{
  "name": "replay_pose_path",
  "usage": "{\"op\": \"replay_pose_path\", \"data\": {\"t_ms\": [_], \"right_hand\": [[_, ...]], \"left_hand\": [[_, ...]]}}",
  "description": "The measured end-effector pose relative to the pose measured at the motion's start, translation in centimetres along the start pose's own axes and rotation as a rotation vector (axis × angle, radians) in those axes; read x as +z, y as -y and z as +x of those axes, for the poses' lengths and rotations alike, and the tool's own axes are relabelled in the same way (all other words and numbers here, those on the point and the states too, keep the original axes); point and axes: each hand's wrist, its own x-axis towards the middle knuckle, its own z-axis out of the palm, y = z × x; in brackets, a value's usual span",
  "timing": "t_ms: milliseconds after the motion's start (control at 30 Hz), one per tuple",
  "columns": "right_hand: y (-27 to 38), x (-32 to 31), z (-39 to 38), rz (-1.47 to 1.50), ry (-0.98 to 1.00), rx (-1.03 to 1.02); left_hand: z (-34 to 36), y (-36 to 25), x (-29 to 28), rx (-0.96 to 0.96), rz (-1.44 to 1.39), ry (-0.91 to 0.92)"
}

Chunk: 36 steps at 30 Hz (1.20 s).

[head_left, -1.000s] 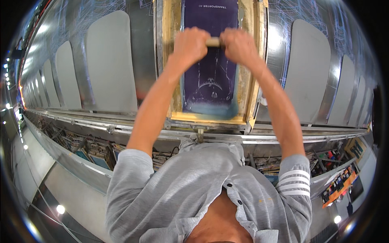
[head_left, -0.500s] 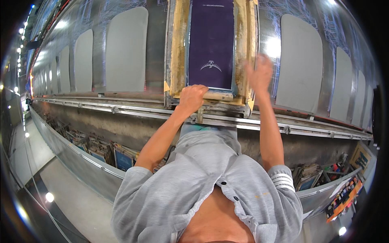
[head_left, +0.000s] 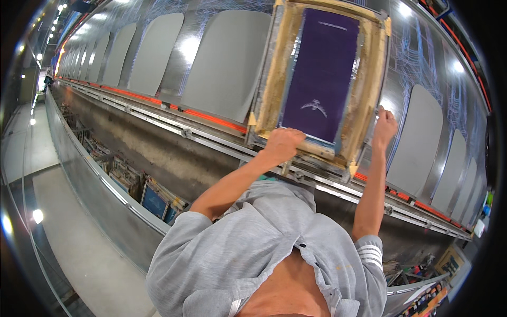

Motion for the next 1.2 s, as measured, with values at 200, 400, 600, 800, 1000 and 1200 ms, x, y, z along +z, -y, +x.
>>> {"op": "replay_pose_path", "data": {"t_ms": [200,400,600,800,1000,1200], "right_hand": [[8.8,16.0,-9.4,0.275,-0.028,-0.018],[14.6,24.5,-13.9,0.157,-0.018,0.075],[12.9,25.5,-14.5,0.107,-0.036,0.039],[12.5,27.5,-14.0,0.010,-0.018,0.029],[12.9,27.4,-13.5,-0.104,0.001,0.001],[15.7,26.6,-14.6,-0.182,0.052,0.159]], "left_hand": [[-5.6,15.5,-9.9,0.057,0.090,-0.066],[-8.2,24.0,-17.6,-0.061,0.163,0.105],[-8.4,24.8,-17.0,-0.026,0.137,0.083],[-9.2,24.7,-17.8,-0.003,0.117,0.115],[-11.4,26.7,-14.9,0.053,0.155,0.050],[-3.5,28.4,-15.5,0.066,0.209,-0.060]]}}
